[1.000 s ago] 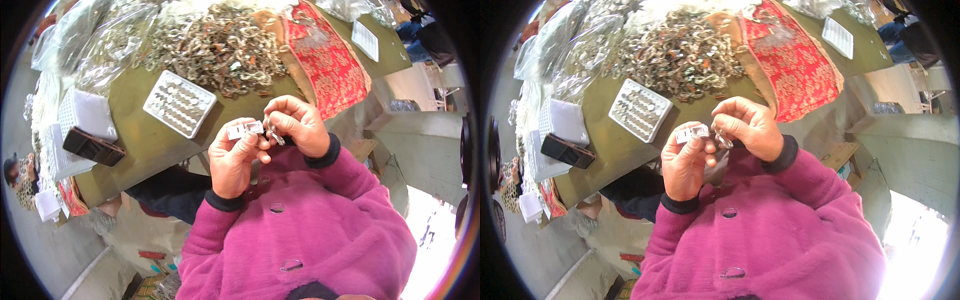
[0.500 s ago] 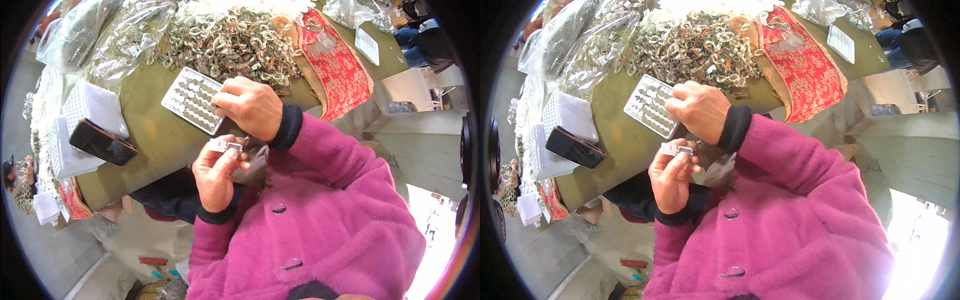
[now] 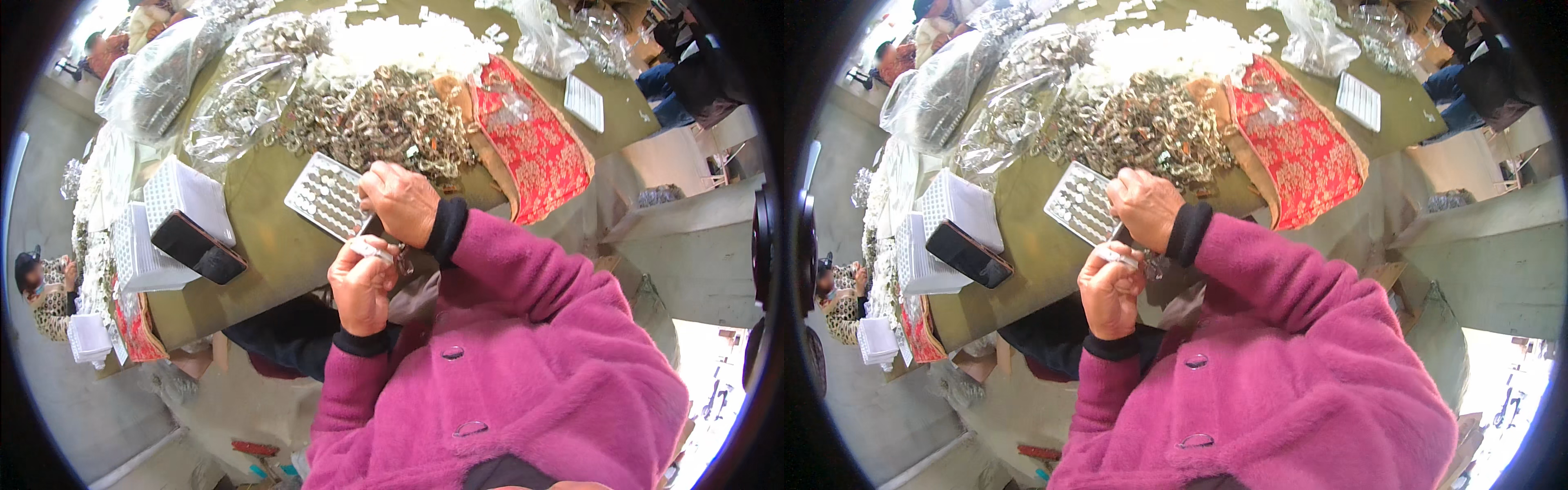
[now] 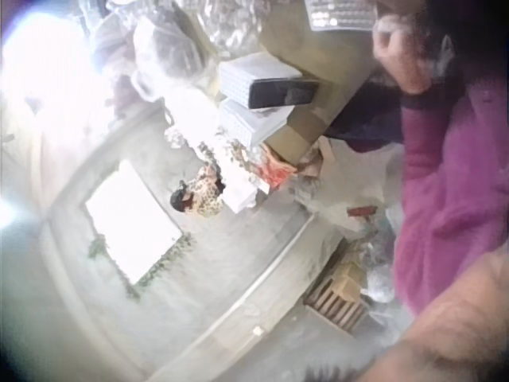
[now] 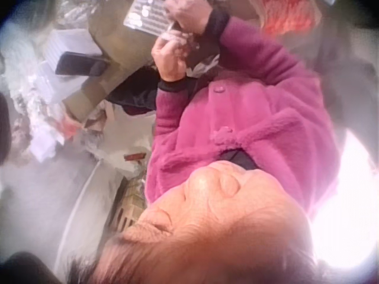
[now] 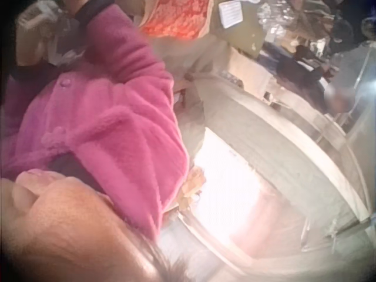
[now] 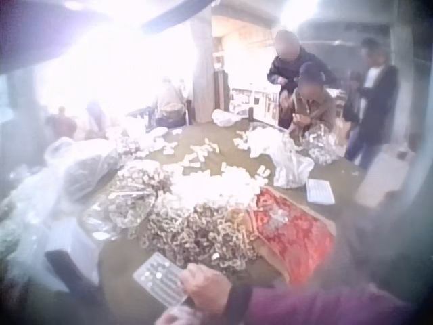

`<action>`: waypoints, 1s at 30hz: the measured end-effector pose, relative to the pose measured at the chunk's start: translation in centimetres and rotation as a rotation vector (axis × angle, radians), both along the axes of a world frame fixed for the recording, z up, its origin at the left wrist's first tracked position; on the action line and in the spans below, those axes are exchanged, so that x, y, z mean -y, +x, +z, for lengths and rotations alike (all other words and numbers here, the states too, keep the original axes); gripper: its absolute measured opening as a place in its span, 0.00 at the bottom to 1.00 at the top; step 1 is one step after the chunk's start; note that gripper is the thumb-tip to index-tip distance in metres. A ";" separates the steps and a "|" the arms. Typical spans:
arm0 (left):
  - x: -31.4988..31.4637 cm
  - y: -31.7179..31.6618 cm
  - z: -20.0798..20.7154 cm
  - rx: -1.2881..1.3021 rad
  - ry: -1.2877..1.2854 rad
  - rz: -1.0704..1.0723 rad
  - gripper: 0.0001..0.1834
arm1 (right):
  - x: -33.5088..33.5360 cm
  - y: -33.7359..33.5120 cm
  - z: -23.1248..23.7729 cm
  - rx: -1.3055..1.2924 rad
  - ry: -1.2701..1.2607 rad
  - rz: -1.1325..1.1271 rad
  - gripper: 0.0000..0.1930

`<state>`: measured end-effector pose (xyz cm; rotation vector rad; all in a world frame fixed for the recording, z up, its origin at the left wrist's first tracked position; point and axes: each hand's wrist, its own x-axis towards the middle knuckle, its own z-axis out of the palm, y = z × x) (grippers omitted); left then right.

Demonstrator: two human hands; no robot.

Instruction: The person assembles small electronic components by hand at a workbench. They pick up tiny parts, align them, and use a small flashlight to inspect the assembly. The person repeatedly handles similar components and places them into a tray.

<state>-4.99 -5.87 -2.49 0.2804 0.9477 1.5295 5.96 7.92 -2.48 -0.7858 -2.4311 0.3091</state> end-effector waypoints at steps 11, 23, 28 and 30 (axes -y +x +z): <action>-2.4 6.8 1.5 -0.086 0.081 -0.270 0.20 | 4.1 13.4 2.1 -0.441 -0.070 0.091 0.10; -4.0 10.2 1.9 -0.186 0.148 -0.433 0.15 | 5.4 18.2 2.3 -0.540 -0.366 -0.070 0.10; -3.6 9.4 1.1 -0.203 0.178 -0.348 0.14 | 5.9 17.1 3.0 -0.547 -0.381 -0.110 0.09; -3.5 9.1 1.0 -0.228 0.183 -0.337 0.15 | 5.7 16.5 2.9 -0.493 -0.194 -0.081 0.11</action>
